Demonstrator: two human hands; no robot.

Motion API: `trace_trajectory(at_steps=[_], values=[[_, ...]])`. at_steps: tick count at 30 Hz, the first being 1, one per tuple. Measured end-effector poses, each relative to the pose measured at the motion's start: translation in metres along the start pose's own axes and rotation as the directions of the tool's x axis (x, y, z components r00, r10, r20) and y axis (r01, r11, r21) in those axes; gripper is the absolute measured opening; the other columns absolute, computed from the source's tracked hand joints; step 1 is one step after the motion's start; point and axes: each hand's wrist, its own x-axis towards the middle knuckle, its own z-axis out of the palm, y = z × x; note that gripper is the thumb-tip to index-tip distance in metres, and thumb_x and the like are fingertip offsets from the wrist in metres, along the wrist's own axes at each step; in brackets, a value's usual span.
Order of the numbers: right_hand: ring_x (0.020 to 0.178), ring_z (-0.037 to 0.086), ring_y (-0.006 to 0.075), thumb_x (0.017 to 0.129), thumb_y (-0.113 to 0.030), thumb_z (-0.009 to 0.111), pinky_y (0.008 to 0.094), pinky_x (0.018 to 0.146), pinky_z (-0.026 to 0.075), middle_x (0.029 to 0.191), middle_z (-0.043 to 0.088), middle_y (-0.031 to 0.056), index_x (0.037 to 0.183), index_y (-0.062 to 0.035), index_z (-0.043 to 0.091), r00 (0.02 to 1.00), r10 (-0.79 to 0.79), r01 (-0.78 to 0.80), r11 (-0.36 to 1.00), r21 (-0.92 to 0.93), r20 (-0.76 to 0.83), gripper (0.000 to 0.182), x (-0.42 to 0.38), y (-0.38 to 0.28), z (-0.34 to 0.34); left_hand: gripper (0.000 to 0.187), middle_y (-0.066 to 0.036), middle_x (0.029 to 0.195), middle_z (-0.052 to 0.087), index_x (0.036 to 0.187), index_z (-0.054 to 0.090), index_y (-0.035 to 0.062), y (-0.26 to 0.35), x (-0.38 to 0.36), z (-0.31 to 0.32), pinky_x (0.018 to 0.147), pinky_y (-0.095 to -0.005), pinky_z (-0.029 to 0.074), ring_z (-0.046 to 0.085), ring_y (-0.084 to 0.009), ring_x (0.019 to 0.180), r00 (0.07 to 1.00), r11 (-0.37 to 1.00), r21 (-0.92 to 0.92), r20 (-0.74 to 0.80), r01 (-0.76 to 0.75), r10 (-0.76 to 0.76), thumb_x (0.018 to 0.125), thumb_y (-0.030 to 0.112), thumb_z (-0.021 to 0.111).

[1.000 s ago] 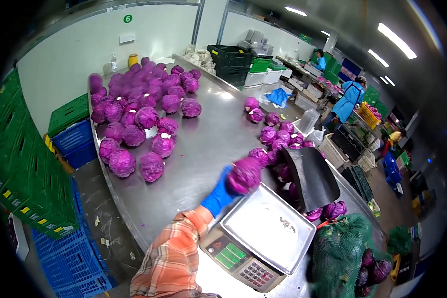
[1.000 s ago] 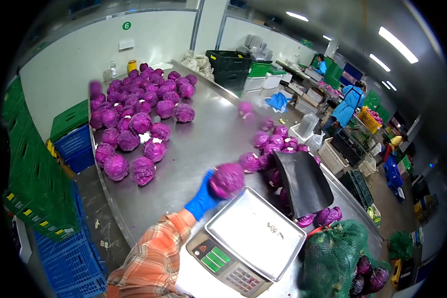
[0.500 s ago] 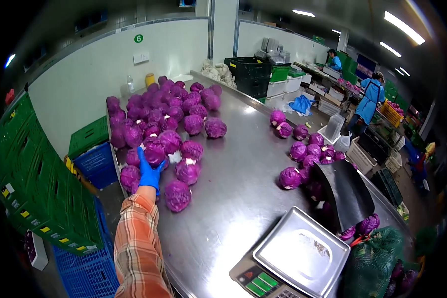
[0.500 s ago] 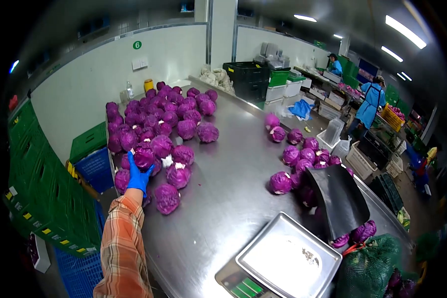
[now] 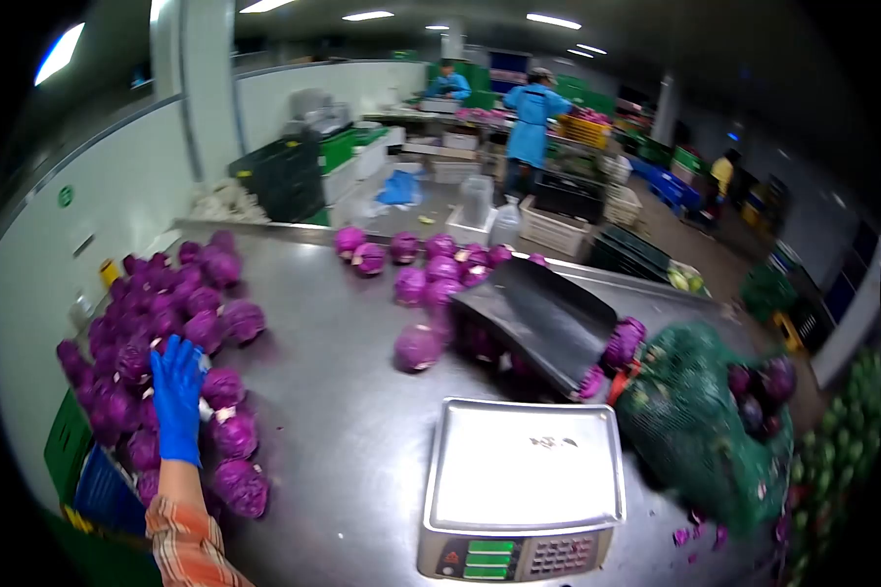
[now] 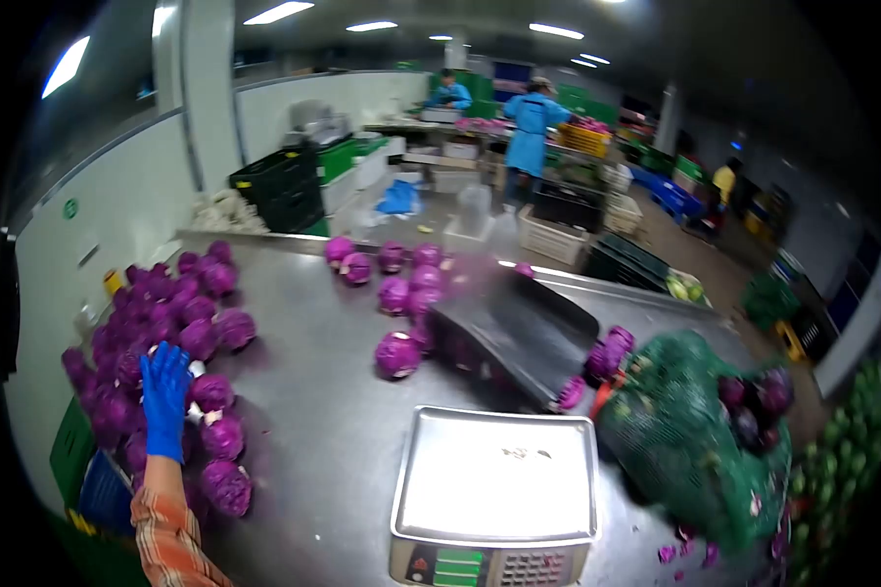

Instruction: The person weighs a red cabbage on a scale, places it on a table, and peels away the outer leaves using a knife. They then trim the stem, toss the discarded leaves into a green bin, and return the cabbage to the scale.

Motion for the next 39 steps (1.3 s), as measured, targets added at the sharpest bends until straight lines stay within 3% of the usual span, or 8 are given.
trace_trajectory(at_steps=[7, 8, 9, 13, 27, 31, 37, 39], values=[[0.060, 0.052, 0.0047, 0.093, -0.017, 0.058, 0.0209, 0.054, 0.040, 0.077, 0.066, 0.0019, 0.095, -0.0057, 0.066, 0.998, -0.034, 0.029, 0.995, 0.092, 0.051, 0.014, -0.022, 0.085, -0.054, 0.056, -0.014, 0.132, 0.052, 0.143, 0.036, 0.0061, -0.076, -0.150, 0.243, 0.088, -0.0350, 0.052, 0.060, -0.0282, 0.110, 0.738, 0.856, 0.402, 0.458, 0.326, -0.496, 0.093, 0.027, 0.052], [0.085, 0.064, 0.0157, 0.095, -0.019, 0.056, 0.0293, 0.076, 0.052, 0.100, 0.068, 0.0085, 0.112, -0.0028, 0.064, 0.983, -0.166, 0.182, 0.924, -0.338, 0.074, 0.025, -0.019, 0.087, -0.074, 0.054, -0.014, 0.130, 0.054, 0.139, 0.042, 0.0011, -0.091, -0.179, 0.266, 0.093, -0.0345, 0.049, 0.058, -0.0263, 0.114, 0.604, 0.778, 0.514, 0.507, 0.361, -0.615, 0.089, 0.016, 0.058], [0.101, 0.062, 0.0176, 0.095, -0.019, 0.055, 0.0321, 0.090, 0.047, 0.107, 0.067, 0.0092, 0.115, -0.0018, 0.062, 0.994, -0.100, 0.103, 0.993, -0.065, 0.043, 0.027, -0.036, 0.081, -0.071, 0.043, -0.012, 0.135, 0.051, 0.135, 0.048, 0.0025, -0.101, -0.218, 0.278, 0.099, -0.0344, 0.045, 0.055, -0.0221, 0.118, 0.459, 0.806, 0.445, 0.665, 0.390, -0.589, 0.092, 0.007, 0.055], [0.085, 0.060, 0.0104, 0.097, -0.022, 0.052, 0.0253, 0.075, 0.047, 0.094, 0.066, 0.0043, 0.125, -0.0083, 0.056, 0.982, -0.173, 0.161, 0.976, -0.149, -0.073, 0.032, -0.077, 0.070, -0.086, 0.056, -0.017, 0.141, 0.044, 0.141, 0.041, 0.0079, -0.131, -0.347, 0.340, 0.108, -0.0410, 0.034, 0.046, -0.0284, 0.128, -0.091, 0.787, 0.617, 0.783, -0.017, -0.616, 0.093, 0.031, 0.058], [0.062, 0.053, 0.0090, 0.096, -0.023, 0.052, 0.0217, 0.058, 0.045, 0.089, 0.061, 0.0027, 0.127, -0.0118, 0.055, 0.937, -0.303, 0.334, 0.923, 0.192, -0.172, 0.033, -0.138, 0.171, -0.271, 0.093, -0.030, 0.146, 0.026, 0.142, 0.028, -0.0048, -0.303, -0.597, 0.445, 0.109, -0.0545, 0.023, 0.021, -0.0447, 0.138, 0.192, 0.289, 0.414, 0.799, -0.863, -0.570, 0.082, 0.059, 0.059], [0.056, 0.053, 0.0091, 0.098, -0.023, 0.049, 0.0220, 0.050, 0.045, 0.088, 0.061, 0.0041, 0.126, -0.0087, 0.054, 0.891, -0.367, 0.436, 0.855, 0.281, -0.267, 0.032, -0.157, 0.229, -0.364, 0.084, -0.032, 0.144, 0.026, 0.141, 0.029, -0.0016, -0.330, -0.639, 0.520, 0.106, -0.0537, 0.029, 0.025, -0.0454, 0.136, -0.110, 0.480, 0.173, 0.856, -0.860, -0.506, 0.082, 0.048, 0.064], [0.051, 0.053, 0.0097, 0.097, -0.018, 0.047, 0.0231, 0.048, 0.046, 0.084, 0.061, 0.0054, 0.122, -0.0051, 0.056, 0.770, -0.212, 0.514, 0.765, 0.389, -0.601, 0.029, -0.219, 0.265, -0.473, 0.082, -0.033, 0.148, 0.019, 0.144, 0.025, -0.0028, -0.343, -0.681, 0.580, 0.110, -0.0559, 0.019, 0.014, -0.0464, 0.140, -0.004, 0.451, 0.293, 0.835, -0.843, -0.550, 0.083, 0.037, 0.061], [0.052, 0.053, 0.0098, 0.097, -0.019, 0.048, 0.0240, 0.046, 0.045, 0.083, 0.061, 0.0058, 0.121, -0.0056, 0.056, 0.725, -0.167, 0.544, 0.734, 0.407, -0.669, 0.029, -0.221, 0.274, -0.498, 0.077, -0.031, 0.146, 0.026, 0.142, 0.029, -0.0022, -0.353, -0.688, 0.599, 0.110, -0.0553, 0.021, 0.019, -0.0458, 0.139, -0.260, 0.578, 0.146, 0.787, -0.803, -0.560, 0.083, 0.036, 0.061]])
